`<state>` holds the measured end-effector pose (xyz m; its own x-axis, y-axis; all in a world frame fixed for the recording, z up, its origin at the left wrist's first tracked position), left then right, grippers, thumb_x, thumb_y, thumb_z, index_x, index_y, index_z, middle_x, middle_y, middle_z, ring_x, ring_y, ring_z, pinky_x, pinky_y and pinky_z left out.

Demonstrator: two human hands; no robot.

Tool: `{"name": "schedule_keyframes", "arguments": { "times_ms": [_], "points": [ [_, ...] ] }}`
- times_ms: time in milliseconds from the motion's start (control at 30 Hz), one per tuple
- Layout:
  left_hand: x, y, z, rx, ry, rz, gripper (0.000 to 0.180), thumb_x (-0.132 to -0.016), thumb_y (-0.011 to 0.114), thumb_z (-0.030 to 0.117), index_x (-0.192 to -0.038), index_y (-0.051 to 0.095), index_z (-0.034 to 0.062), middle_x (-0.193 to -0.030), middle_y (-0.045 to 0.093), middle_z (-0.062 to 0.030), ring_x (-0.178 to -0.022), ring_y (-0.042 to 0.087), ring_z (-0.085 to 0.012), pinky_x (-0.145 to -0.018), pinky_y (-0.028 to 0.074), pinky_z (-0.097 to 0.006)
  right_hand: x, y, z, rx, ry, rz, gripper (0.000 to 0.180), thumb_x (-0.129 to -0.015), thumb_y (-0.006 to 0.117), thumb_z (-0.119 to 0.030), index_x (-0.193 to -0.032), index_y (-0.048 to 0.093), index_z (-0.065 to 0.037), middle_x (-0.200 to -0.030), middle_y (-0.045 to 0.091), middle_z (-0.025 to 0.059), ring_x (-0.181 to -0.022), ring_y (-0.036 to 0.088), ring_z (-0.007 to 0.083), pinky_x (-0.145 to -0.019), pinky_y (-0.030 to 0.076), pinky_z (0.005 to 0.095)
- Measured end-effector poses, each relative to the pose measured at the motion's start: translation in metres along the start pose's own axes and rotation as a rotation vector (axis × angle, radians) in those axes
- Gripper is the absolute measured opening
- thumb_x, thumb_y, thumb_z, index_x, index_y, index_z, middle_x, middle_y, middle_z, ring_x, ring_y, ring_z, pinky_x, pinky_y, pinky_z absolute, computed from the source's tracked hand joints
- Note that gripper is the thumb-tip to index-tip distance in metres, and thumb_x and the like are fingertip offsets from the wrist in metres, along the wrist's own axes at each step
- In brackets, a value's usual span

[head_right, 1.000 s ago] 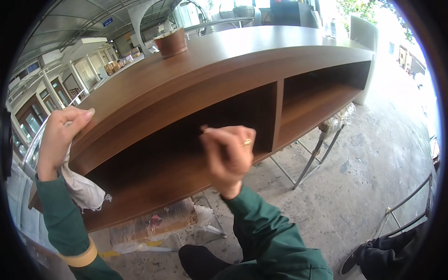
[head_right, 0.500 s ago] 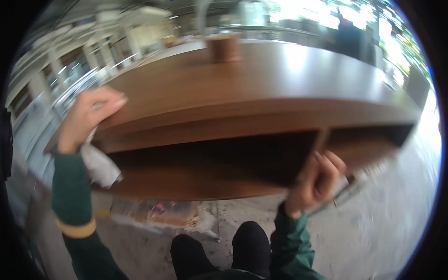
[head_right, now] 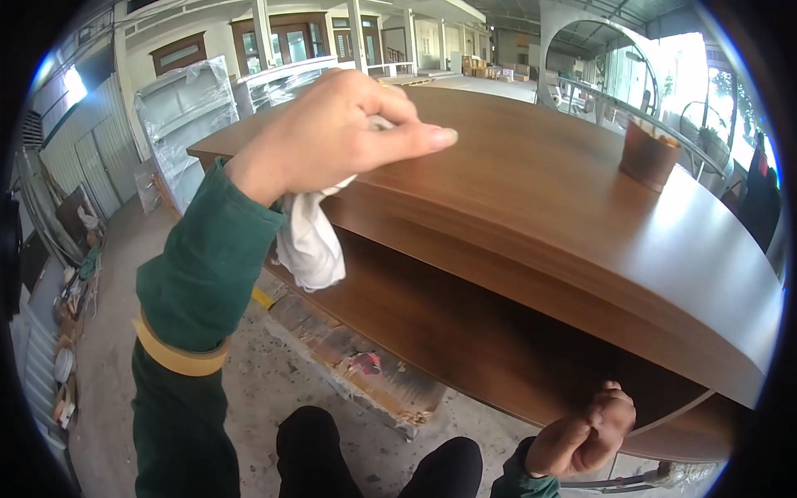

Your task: Applying touch-up material to the seams and edges of a wooden cabinet and wiping off the excess with a cloth.

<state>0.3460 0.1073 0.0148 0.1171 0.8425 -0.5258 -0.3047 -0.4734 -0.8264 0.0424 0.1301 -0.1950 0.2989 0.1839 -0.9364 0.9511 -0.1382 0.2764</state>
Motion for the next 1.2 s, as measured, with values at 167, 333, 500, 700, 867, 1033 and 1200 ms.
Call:
{"name": "schedule_keyframes", "arguments": {
  "times_ms": [167,333,500,700,867,1033,1200],
  "points": [
    [0.008,-0.014,-0.022,-0.033,0.402,-0.001,0.040,-0.087,0.067,0.037,-0.074,0.071,-0.0003,-0.054,0.059,-0.0091,-0.048,0.055,-0.0179,-0.054,0.046,-0.033,0.020,0.026,-0.006,0.118,0.143,0.066,0.010,-0.087,0.049,-0.002,-0.096,0.053,-0.002,-0.094,0.050,0.0135,-0.094,0.048,0.0261,-0.096,0.041,0.0439],
    [0.031,-0.045,-0.114,0.063,0.266,-0.019,0.035,-0.092,0.062,0.024,-0.075,0.063,-0.0053,-0.063,0.056,-0.0065,-0.059,0.048,-0.0113,-0.057,0.037,-0.028,0.043,0.072,-0.032,0.223,0.205,0.102,0.011,-0.080,0.050,0.008,-0.088,0.053,0.000,-0.091,0.051,0.0134,-0.088,0.049,0.0228,-0.093,0.042,0.0374],
    [0.035,-0.055,-0.125,0.152,0.324,0.053,0.033,-0.093,0.059,0.016,-0.071,0.050,-0.0072,-0.060,0.043,-0.0037,-0.061,0.038,-0.0102,-0.057,0.031,-0.029,0.054,0.097,-0.056,0.249,0.344,0.241,0.009,-0.084,0.055,0.010,-0.086,0.055,0.001,-0.094,0.053,0.0089,-0.084,0.051,0.0142,-0.079,0.042,0.0243],
    [0.026,-0.049,-0.135,0.164,0.296,-0.004,0.041,-0.092,0.061,0.021,-0.065,0.047,-0.0066,-0.056,0.033,-0.0026,-0.055,0.030,-0.0094,-0.052,0.027,-0.030,0.055,0.142,-0.052,0.137,0.382,0.345,0.009,-0.088,0.061,0.007,-0.094,0.061,0.000,-0.090,0.057,-0.0019,-0.082,0.053,0.0039,-0.073,0.041,0.0161],
    [0.026,-0.047,-0.137,0.147,0.316,0.024,0.048,-0.091,0.063,0.029,-0.063,0.045,-0.0058,-0.056,0.032,-0.0034,-0.056,0.030,-0.0095,-0.051,0.027,-0.031,0.055,0.153,-0.037,0.060,0.337,0.457,0.005,-0.090,0.064,0.001,-0.094,0.063,-0.002,-0.087,0.060,-0.0041,-0.077,0.053,0.0013,-0.070,0.041,0.0152],
    [0.022,-0.048,-0.145,0.143,0.273,-0.070,0.046,-0.090,0.064,0.028,-0.064,0.049,-0.0067,-0.056,0.035,-0.0025,-0.057,0.032,-0.0080,-0.052,0.028,-0.030,0.047,0.152,-0.021,0.061,0.310,0.417,0.005,-0.091,0.064,-0.002,-0.096,0.063,-0.003,-0.088,0.061,-0.0026,-0.081,0.054,0.0045,-0.075,0.043,0.0187],
    [0.026,-0.049,-0.147,0.182,0.274,-0.042,0.042,-0.089,0.066,0.027,-0.069,0.055,-0.0080,-0.061,0.042,-0.0002,-0.061,0.036,-0.0065,-0.057,0.030,-0.027,0.038,0.152,-0.018,0.061,0.240,0.399,0.006,-0.089,0.065,0.002,-0.093,0.063,-0.002,-0.085,0.057,-0.0045,-0.076,0.051,0.0010,-0.068,0.041,0.0150]
  ]
}}
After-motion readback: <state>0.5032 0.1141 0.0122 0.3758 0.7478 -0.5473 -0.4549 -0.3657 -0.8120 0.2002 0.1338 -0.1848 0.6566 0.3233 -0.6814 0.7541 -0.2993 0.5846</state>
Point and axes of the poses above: each hand's wrist, its own x-axis away from the middle knuckle, its own y-axis out of the palm, z = x × y, the point moved 9 cm from there along -x, towards the middle knuckle
